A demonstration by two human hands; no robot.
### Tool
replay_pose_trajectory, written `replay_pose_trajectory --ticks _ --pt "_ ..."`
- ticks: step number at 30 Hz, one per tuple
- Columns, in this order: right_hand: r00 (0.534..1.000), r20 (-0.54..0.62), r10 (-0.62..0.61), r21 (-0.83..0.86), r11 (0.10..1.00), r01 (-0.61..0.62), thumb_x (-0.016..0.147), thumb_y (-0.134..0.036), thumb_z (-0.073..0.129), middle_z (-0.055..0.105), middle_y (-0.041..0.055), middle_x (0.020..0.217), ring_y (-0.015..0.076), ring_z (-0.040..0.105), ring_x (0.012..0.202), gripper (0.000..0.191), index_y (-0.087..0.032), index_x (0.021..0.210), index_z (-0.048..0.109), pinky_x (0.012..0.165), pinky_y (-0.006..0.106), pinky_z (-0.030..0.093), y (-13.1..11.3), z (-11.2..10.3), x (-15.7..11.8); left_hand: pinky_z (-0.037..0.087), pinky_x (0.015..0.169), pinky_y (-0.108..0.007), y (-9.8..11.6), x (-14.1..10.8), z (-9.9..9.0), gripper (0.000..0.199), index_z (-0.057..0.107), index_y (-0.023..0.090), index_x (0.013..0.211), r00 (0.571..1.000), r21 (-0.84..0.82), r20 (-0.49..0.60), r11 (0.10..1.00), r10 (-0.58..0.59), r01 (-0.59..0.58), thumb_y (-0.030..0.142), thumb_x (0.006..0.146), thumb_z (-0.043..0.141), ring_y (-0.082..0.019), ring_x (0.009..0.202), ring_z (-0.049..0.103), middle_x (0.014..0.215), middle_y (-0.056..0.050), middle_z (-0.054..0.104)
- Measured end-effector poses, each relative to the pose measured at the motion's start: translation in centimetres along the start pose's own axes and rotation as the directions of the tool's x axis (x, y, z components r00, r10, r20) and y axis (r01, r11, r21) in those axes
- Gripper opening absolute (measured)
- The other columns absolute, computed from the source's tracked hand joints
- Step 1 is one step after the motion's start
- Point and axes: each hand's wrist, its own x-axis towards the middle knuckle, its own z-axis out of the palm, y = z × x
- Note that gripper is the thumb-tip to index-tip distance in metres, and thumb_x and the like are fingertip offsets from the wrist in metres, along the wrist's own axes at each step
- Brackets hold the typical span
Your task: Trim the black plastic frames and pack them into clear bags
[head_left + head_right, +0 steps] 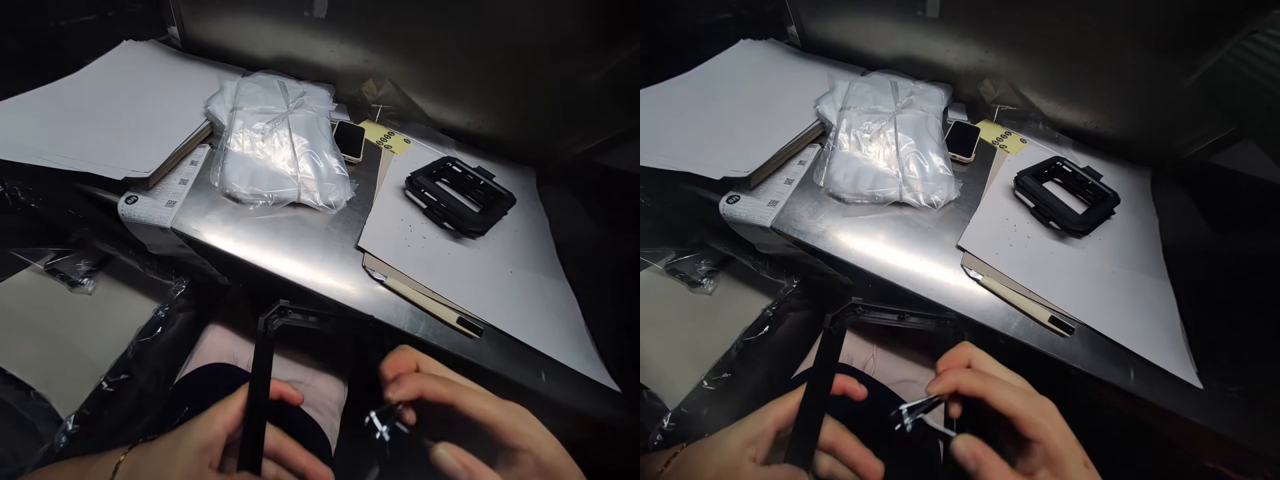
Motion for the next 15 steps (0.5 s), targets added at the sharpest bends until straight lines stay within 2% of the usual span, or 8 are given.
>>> replay_pose_trajectory --ticks 2,3,5,7,10,11,12,15 --pt "0.949 -0.284 0.135 0.201 0.976 -0.078 0.078 -0.029 0.055 0.059 0.0020 0.108 0.0183 0.058 0.099 0.022 -0.031 0.099 0.061 0.077 0.021 0.049 1.9 0.0 -1.1 0.028 0.096 -0.055 -0.3 0.5 -0.3 0.034 0.043 0.023 0.102 0.985 -0.117 0.001 0.978 0.173 -0.172 0.027 0.075 0.063 -0.029 0.111 0.051 0.112 -0.009 0.062" --pt "0.915 -0.346 0.205 0.352 0.933 -0.076 0.079 -0.031 0.052 0.056 0.0030 0.116 0.0218 0.054 0.106 0.021 -0.031 0.098 0.062 0.081 0.027 0.048 2.7 0.4 -1.3 0.025 0.098 -0.054 -0.6 1.0 -0.5 0.027 0.045 0.022 0.095 0.962 -0.151 -0.013 0.950 0.273 -0.272 0.026 0.075 0.063 -0.029 0.114 0.049 0.110 -0.007 0.063" --pt "0.880 -0.340 0.332 0.608 0.791 -0.063 0.078 -0.033 0.051 0.048 0.0050 0.128 0.0275 0.046 0.114 0.021 -0.029 0.095 0.064 0.087 0.037 0.044 3.4 1.9 -1.0 0.020 0.101 -0.051 -1.0 2.3 -0.6 0.018 0.046 0.023 0.086 0.889 -0.182 -0.047 0.871 0.455 -0.456 0.022 0.076 0.061 -0.027 0.120 0.042 0.108 -0.004 0.064" --pt "0.878 -0.269 0.395 0.742 0.666 -0.073 0.075 -0.037 0.055 0.047 0.0079 0.129 0.0313 0.044 0.115 0.021 -0.027 0.090 0.066 0.089 0.043 0.040 3.1 3.7 0.1 0.021 0.102 -0.048 -1.4 3.9 -0.4 0.015 0.048 0.024 0.082 0.809 -0.165 -0.062 0.793 0.585 -0.587 0.018 0.077 0.060 -0.024 0.123 0.037 0.109 -0.003 0.064" --pt "0.887 -0.235 0.398 0.761 0.643 -0.087 0.070 -0.040 0.060 0.053 0.0092 0.122 0.0312 0.050 0.109 0.022 -0.025 0.085 0.067 0.086 0.042 0.043 2.2 5.2 1.7 0.025 0.101 -0.045 -2.3 6.0 0.2 0.008 0.057 0.026 0.079 0.747 -0.118 -0.033 0.740 0.664 -0.662 0.019 0.077 0.060 -0.020 0.125 0.035 0.113 0.000 0.062" --pt "0.894 -0.237 0.380 0.739 0.668 -0.088 0.070 -0.040 0.060 0.054 0.0085 0.121 0.0294 0.054 0.104 0.021 -0.026 0.085 0.067 0.083 0.041 0.045 2.0 5.1 2.0 0.026 0.102 -0.043 -2.7 6.4 0.2 0.005 0.061 0.026 0.079 0.746 -0.102 -0.025 0.740 0.666 -0.665 0.022 0.078 0.058 -0.020 0.125 0.034 0.116 0.001 0.060" --pt "0.904 -0.240 0.353 0.703 0.705 -0.089 0.071 -0.040 0.060 0.056 0.0076 0.118 0.0269 0.057 0.099 0.020 -0.026 0.085 0.066 0.081 0.039 0.046 1.9 4.6 2.2 0.026 0.102 -0.040 -3.0 6.7 0.1 0.006 0.063 0.027 0.081 0.771 -0.091 -0.013 0.767 0.637 -0.636 0.025 0.078 0.059 -0.019 0.125 0.034 0.121 0.002 0.057" --pt "0.968 -0.144 0.208 0.542 0.834 -0.099 0.073 -0.040 0.058 0.064 0.0063 0.099 0.0240 0.055 0.099 0.019 -0.026 0.085 0.065 0.082 0.036 0.044 1.9 2.0 2.6 0.040 0.090 -0.032 -3.1 6.3 -1.1 0.030 0.061 0.029 0.101 0.907 -0.075 0.013 0.905 0.422 -0.420 0.027 0.072 0.065 -0.022 0.114 0.049 0.123 -0.002 0.056"
